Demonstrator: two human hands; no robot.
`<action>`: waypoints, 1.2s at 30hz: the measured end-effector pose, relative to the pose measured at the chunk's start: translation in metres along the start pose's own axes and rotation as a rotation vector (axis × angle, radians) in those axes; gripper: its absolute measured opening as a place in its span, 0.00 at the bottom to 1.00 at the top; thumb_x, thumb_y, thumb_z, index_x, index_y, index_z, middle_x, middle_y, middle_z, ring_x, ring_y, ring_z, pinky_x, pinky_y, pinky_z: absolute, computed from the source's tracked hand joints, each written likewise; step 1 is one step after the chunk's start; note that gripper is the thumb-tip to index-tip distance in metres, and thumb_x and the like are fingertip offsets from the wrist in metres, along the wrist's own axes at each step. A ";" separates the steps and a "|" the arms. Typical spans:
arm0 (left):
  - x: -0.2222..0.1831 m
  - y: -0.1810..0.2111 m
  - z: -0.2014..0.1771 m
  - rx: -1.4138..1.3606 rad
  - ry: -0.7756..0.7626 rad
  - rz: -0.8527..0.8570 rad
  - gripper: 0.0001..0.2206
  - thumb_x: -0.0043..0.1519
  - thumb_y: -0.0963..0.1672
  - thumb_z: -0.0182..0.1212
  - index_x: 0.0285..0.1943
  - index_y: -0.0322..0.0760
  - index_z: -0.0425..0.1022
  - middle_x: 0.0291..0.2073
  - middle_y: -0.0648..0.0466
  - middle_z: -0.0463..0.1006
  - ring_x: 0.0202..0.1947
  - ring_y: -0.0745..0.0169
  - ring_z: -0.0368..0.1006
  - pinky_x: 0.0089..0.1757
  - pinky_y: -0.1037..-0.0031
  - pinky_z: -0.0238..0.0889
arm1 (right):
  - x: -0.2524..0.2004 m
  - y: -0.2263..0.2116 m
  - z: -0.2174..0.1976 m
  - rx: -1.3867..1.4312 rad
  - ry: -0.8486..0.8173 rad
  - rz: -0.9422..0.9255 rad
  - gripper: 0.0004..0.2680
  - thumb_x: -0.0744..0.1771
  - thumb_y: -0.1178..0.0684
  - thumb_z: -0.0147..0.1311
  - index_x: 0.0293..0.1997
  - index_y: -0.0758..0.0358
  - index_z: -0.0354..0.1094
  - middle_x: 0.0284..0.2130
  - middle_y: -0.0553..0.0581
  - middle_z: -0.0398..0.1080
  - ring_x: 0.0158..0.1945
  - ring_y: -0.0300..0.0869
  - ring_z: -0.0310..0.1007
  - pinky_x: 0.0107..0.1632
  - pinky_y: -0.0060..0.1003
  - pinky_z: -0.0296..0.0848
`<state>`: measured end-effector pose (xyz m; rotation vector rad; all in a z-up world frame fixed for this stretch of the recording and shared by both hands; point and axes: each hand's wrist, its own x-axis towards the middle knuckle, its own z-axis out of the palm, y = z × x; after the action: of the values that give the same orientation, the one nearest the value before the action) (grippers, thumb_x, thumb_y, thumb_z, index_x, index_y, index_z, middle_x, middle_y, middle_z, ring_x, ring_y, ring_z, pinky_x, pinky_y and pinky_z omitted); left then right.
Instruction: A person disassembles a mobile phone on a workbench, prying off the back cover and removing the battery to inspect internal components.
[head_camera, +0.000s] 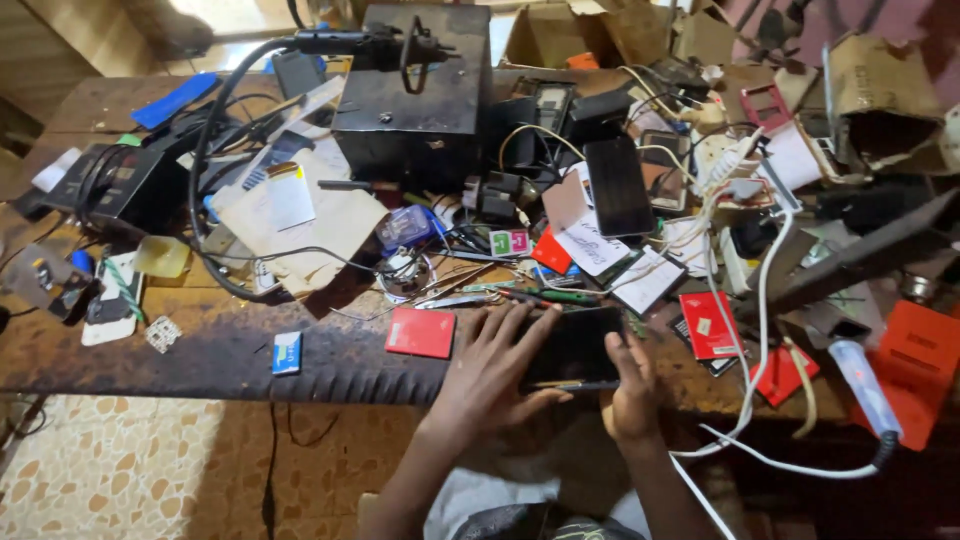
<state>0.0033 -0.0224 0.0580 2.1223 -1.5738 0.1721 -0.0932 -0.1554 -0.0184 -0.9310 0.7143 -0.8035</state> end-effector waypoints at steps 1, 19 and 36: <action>0.005 -0.001 0.000 -0.048 -0.099 0.024 0.36 0.50 0.59 0.47 0.64 0.40 0.49 0.42 0.45 0.63 0.45 0.46 0.58 0.47 0.57 0.47 | -0.003 -0.005 0.003 0.051 -0.038 0.060 0.15 0.61 0.55 0.42 0.52 0.68 0.58 0.46 0.62 0.65 0.49 0.45 0.64 0.53 0.36 0.63; 0.014 -0.019 0.001 -0.293 -0.223 -0.164 0.37 0.41 0.54 0.62 0.55 0.30 0.52 0.40 0.37 0.60 0.39 0.28 0.64 0.40 0.50 0.58 | 0.019 -0.001 0.001 -0.119 -0.314 0.158 0.15 0.66 0.50 0.36 0.55 0.66 0.57 0.48 0.66 0.61 0.54 0.52 0.59 0.54 0.50 0.59; 0.010 -0.042 0.037 0.146 -0.060 -0.012 0.32 0.45 0.59 0.53 0.47 0.32 0.60 0.34 0.47 0.63 0.38 0.45 0.65 0.37 0.62 0.61 | 0.016 -0.002 -0.008 -0.128 -0.437 0.232 0.13 0.64 0.55 0.39 0.52 0.67 0.58 0.40 0.62 0.66 0.41 0.47 0.68 0.38 0.39 0.70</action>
<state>0.0383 -0.0386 0.0166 2.2671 -1.6270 0.2272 -0.0920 -0.1730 -0.0228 -1.0721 0.4809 -0.3341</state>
